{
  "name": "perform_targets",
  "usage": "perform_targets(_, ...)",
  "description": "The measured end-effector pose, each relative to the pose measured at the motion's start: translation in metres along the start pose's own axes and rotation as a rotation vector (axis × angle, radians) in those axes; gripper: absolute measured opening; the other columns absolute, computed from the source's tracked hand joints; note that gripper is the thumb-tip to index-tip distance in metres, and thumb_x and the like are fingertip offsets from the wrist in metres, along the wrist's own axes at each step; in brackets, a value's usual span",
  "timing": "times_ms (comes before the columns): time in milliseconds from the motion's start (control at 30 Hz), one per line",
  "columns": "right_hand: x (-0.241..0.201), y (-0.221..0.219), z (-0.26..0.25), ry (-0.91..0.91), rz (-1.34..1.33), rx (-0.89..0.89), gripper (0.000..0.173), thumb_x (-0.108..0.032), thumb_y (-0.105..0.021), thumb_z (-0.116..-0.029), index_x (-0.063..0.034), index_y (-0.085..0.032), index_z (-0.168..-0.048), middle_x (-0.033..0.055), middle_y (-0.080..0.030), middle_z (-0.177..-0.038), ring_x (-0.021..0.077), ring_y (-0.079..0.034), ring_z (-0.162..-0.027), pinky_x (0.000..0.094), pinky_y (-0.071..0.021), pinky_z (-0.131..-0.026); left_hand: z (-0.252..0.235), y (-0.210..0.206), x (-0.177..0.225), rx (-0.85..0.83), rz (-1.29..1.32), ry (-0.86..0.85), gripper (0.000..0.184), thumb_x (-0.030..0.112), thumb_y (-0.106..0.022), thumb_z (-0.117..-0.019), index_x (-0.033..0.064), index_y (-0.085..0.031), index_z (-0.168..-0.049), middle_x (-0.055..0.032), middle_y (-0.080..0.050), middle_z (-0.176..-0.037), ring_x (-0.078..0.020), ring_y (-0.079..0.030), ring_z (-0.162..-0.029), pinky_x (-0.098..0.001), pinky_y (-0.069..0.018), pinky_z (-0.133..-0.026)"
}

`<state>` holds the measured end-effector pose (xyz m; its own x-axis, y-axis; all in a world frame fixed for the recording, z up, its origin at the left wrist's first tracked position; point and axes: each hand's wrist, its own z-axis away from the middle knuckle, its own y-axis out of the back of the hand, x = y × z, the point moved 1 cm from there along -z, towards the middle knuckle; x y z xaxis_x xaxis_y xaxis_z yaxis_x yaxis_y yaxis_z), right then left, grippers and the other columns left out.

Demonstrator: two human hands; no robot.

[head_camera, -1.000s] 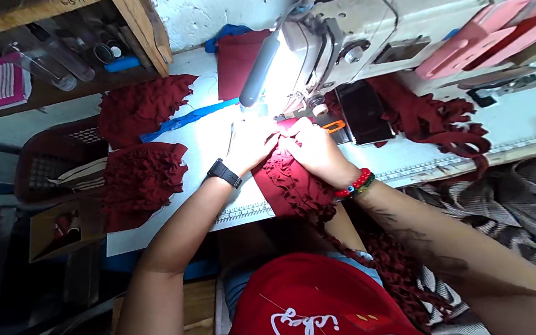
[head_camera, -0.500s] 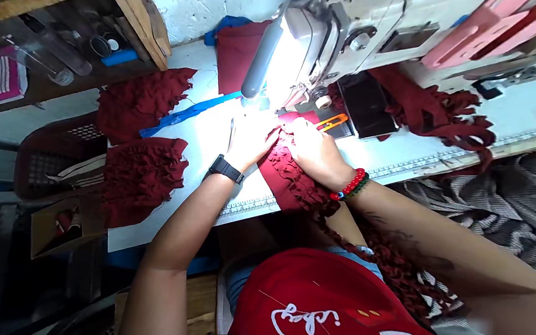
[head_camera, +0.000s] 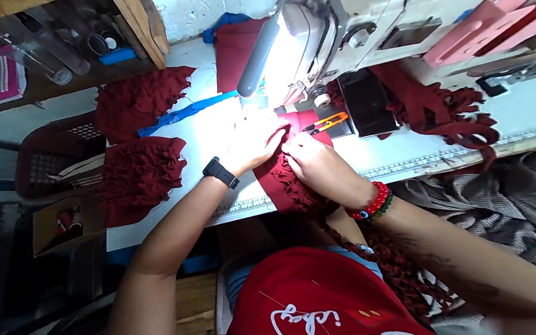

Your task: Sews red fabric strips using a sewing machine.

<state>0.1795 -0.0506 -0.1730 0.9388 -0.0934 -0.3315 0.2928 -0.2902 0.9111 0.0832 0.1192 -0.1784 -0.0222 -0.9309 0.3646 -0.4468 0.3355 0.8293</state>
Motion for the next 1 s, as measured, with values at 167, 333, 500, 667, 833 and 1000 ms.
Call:
perform_targets(167, 0.004, -0.001, 0.001, -0.013, -0.031, 0.022, 0.021, -0.007, -0.059, -0.0982, -0.0003, -0.074, -0.111, 0.0191, -0.065, -0.102, 0.0352, -0.067, -0.094, 0.0502, -0.0574, -0.079, 0.001, -0.012, -0.008, -0.011, -0.019, 0.156, 0.031, 0.032, -0.053, -0.1033, 0.0106, -0.076, -0.101, -0.0087, -0.069, -0.126, -0.0287, -0.058, -0.128, -0.0549, -0.0406, -0.109)
perform_targets(333, 0.006, 0.002, 0.003, -0.063, -0.063, 0.029, 0.031, -0.008, -0.056, -0.0990, 0.0011, -0.068, -0.126, 0.0192, -0.067, -0.110, 0.0339, -0.067, -0.102, 0.0497, -0.0567, -0.086, -0.002, -0.009, -0.009, -0.071, -0.013, 0.214, 0.024, 0.027, -0.056, -0.0999, 0.0152, -0.074, -0.109, -0.0056, -0.068, -0.129, -0.0268, -0.055, -0.131, -0.0581, -0.0341, -0.112)
perform_targets(500, 0.009, 0.000, 0.003, -0.034, -0.061, 0.017, 0.024, -0.008, -0.058, -0.0991, -0.0027, -0.075, -0.115, 0.0174, -0.065, -0.101, 0.0325, -0.066, -0.094, 0.0481, -0.0568, -0.079, -0.002, -0.004, 0.000, 0.025, -0.052, -0.074, 0.023, 0.010, -0.059, -0.0951, 0.0096, -0.076, -0.109, -0.0120, -0.069, -0.111, -0.0304, -0.061, -0.116, -0.0504, -0.0446, -0.103)
perform_targets(667, 0.011, 0.002, 0.003, -0.048, -0.114, 0.036, 0.028, -0.012, -0.056, -0.1006, -0.0013, -0.073, -0.119, 0.0170, -0.067, -0.105, 0.0316, -0.067, -0.099, 0.0484, -0.0565, -0.084, 0.009, -0.011, 0.000, -0.030, -0.006, -0.022, 0.025, 0.020, -0.057, -0.1005, 0.0074, -0.077, -0.110, -0.0119, -0.073, -0.117, -0.0297, -0.064, -0.120, -0.0512, -0.0429, -0.109)
perform_targets(833, 0.011, -0.002, 0.004, -0.036, -0.116, 0.030, 0.027, -0.013, -0.055, -0.1017, -0.0010, -0.073, -0.119, 0.0169, -0.067, -0.103, 0.0318, -0.067, -0.100, 0.0471, -0.0557, -0.086, 0.010, -0.009, -0.004, 0.032, 0.119, 0.101, 0.025, 0.020, -0.055, -0.1018, 0.0076, -0.075, -0.109, -0.0108, -0.070, -0.124, -0.0263, -0.059, -0.128, -0.0495, -0.0411, -0.112)
perform_targets(1000, 0.013, 0.002, 0.000, -0.021, -0.043, 0.027, 0.030, -0.019, -0.051, -0.1047, -0.0013, -0.072, -0.093, 0.0138, -0.063, -0.092, 0.0293, -0.066, -0.087, 0.0458, -0.0557, -0.071, 0.005, -0.012, -0.007, 0.048, 0.029, 0.234, 0.028, 0.035, -0.054, -0.1040, 0.0182, -0.075, -0.112, 0.0007, -0.068, -0.129, -0.0194, -0.056, -0.131, -0.0576, -0.0339, -0.113)
